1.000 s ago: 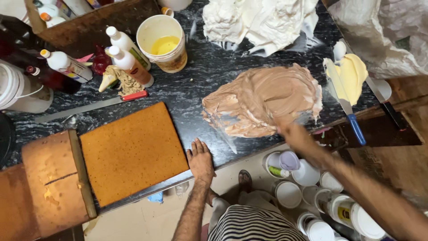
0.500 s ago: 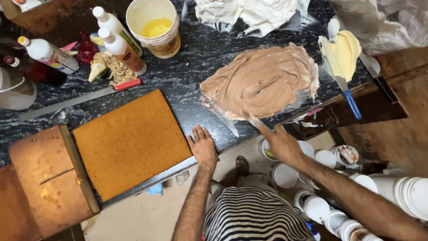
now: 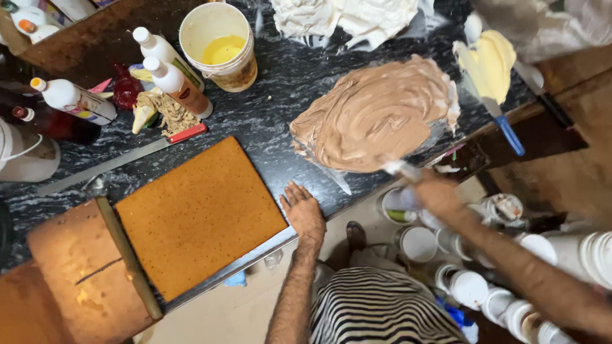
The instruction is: The person mixes white cream, cocoa powder, and a liquid by hand using a spatula on a marble surface.
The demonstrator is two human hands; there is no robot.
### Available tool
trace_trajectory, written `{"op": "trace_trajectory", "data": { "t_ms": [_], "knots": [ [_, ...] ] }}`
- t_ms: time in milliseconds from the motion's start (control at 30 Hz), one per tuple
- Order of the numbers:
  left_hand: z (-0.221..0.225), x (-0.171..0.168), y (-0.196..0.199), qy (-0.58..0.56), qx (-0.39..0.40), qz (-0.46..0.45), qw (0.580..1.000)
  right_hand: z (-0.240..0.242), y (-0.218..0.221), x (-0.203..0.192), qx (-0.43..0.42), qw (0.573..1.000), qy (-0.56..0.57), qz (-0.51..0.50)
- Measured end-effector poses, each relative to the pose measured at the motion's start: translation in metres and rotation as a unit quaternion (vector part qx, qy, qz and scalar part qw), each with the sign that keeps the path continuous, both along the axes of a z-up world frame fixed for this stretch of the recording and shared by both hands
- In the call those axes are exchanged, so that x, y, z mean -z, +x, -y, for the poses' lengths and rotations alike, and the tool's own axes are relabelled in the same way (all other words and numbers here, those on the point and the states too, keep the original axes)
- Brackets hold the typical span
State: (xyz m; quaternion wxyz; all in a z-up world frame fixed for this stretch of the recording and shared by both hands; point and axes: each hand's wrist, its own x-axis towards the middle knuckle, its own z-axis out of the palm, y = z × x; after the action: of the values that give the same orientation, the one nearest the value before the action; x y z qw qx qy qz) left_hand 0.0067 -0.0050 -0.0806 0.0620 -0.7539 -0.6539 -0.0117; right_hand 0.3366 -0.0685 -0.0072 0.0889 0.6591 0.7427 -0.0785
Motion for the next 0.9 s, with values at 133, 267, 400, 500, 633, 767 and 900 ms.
{"op": "trace_trajectory", "data": {
  "t_ms": [133,267,400,500,633,767,900],
  "knots": [
    [-0.012,-0.067,0.001,-0.23,0.021,-0.028,0.972,-0.082,0.03,-0.026,0.128,0.983,0.057,-0.119],
    [-0.01,-0.093,0.003,-0.266,0.006,-0.015,0.964,-0.097,-0.092,-0.009,0.271,0.935,0.01,-0.228],
    [-0.012,-0.088,0.001,-0.269,0.008,-0.028,0.963,-0.038,-0.104,-0.012,0.03,0.994,0.088,-0.066],
    [-0.006,-0.082,-0.001,-0.248,0.0,-0.012,0.969,-0.059,-0.02,-0.003,0.06,0.998,0.024,0.016],
    [-0.013,-0.09,0.003,-0.265,-0.003,-0.009,0.964,-0.08,0.033,0.004,0.12,0.915,0.038,-0.384],
    [-0.01,-0.084,0.002,-0.258,0.011,-0.039,0.965,-0.027,0.041,-0.005,0.478,0.571,-0.228,-0.627],
    [-0.012,-0.084,-0.001,-0.246,0.012,-0.031,0.969,0.026,0.04,-0.038,0.441,0.573,-0.349,-0.596]
  ]
}}
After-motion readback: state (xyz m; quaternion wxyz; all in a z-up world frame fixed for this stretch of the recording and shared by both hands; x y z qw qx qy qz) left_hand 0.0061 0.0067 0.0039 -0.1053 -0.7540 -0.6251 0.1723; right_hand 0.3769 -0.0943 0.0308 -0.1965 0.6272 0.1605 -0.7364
